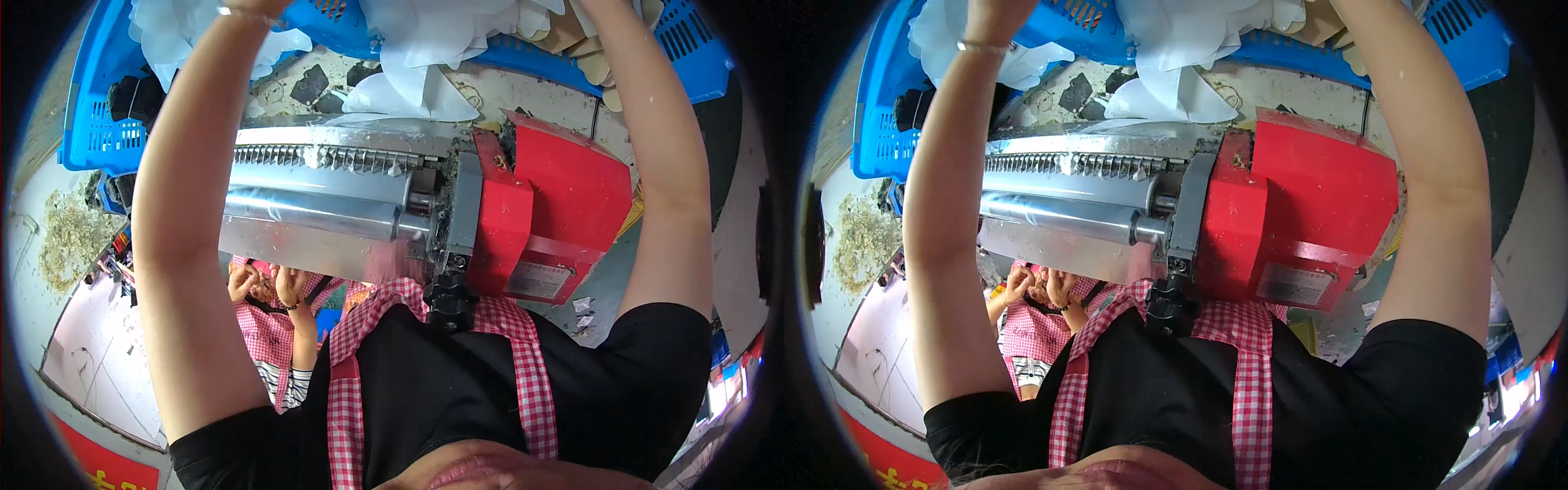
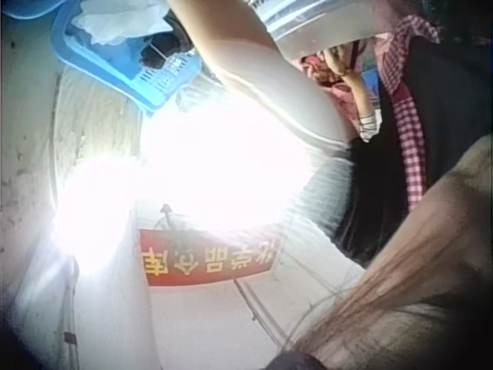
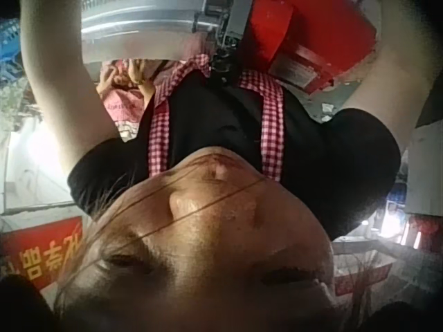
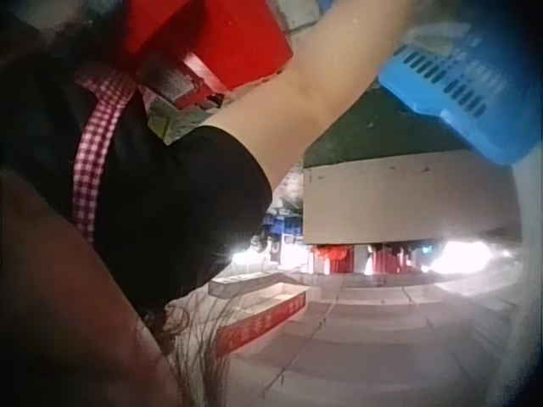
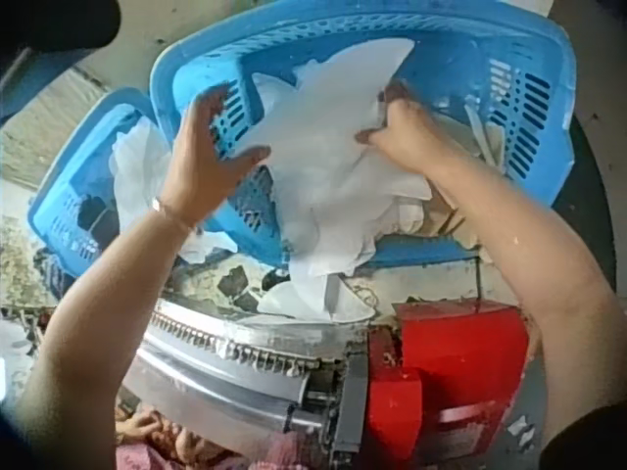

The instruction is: The person feeds white, semi-rigid sheets into a red industrial machine with a rotating roller. They handle the sheets one by one, guiding them through the mechanism, and collect the processed output into a blue basket. A coworker is visible in the background performing similar tasks.

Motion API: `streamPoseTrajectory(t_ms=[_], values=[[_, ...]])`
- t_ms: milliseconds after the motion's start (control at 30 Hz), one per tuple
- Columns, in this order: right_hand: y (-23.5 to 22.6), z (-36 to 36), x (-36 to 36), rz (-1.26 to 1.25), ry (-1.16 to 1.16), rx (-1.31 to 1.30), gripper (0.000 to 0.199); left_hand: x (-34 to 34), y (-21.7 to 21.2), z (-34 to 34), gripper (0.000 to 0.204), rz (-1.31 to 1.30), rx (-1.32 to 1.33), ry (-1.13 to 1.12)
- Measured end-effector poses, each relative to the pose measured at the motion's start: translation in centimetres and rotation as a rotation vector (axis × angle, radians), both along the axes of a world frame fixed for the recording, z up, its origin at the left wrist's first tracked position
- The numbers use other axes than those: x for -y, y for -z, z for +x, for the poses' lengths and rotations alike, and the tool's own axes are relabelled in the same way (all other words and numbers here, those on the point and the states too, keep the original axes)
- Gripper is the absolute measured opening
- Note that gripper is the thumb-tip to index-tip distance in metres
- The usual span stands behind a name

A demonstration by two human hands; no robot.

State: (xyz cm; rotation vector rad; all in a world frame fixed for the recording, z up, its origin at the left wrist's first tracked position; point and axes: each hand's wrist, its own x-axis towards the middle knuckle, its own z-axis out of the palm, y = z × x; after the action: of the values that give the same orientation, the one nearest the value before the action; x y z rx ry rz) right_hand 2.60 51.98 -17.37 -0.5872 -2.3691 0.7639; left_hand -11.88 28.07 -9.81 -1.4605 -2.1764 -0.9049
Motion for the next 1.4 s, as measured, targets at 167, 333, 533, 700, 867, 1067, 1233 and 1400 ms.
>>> streamPoseTrajectory(t_ms=[167,333,533,700,867,1067,1233,1400], values=[[0.5,4.1,6.9,-0.288,-0.397,0.552,0.024,7.4,5.1,2.4,0.054,-1.076,0.416,0.452],[8.0,8.4,9.2,0.422,-1.168,0.374,0.053,10.0,11.2,2.2,0.093,-1.176,0.113,0.415],[7.4,6.3,10.6,0.803,-1.480,0.390,0.051,8.6,10.7,3.0,0.086,-1.356,0.366,0.420],[9.0,6.4,10.2,0.741,-1.501,0.283,0.029,8.6,11.8,3.5,0.069,-1.311,0.419,0.473],[10.0,6.3,10.1,0.630,-1.533,0.156,0.017,8.7,12.9,3.0,0.052,-1.116,0.633,0.421],[6.9,6.3,10.5,0.074,-1.044,0.119,0.009,7.2,11.9,1.6,0.063,-0.960,0.654,0.241],[2.2,1.7,8.1,-0.287,-0.592,-0.037,0.017,1.6,6.7,-1.5,0.038,-0.351,0.531,0.047],[4.1,-3.1,1.2,-0.600,-0.321,-0.075,0.012,-3.2,2.6,-2.9,0.036,0.003,0.289,0.111]])
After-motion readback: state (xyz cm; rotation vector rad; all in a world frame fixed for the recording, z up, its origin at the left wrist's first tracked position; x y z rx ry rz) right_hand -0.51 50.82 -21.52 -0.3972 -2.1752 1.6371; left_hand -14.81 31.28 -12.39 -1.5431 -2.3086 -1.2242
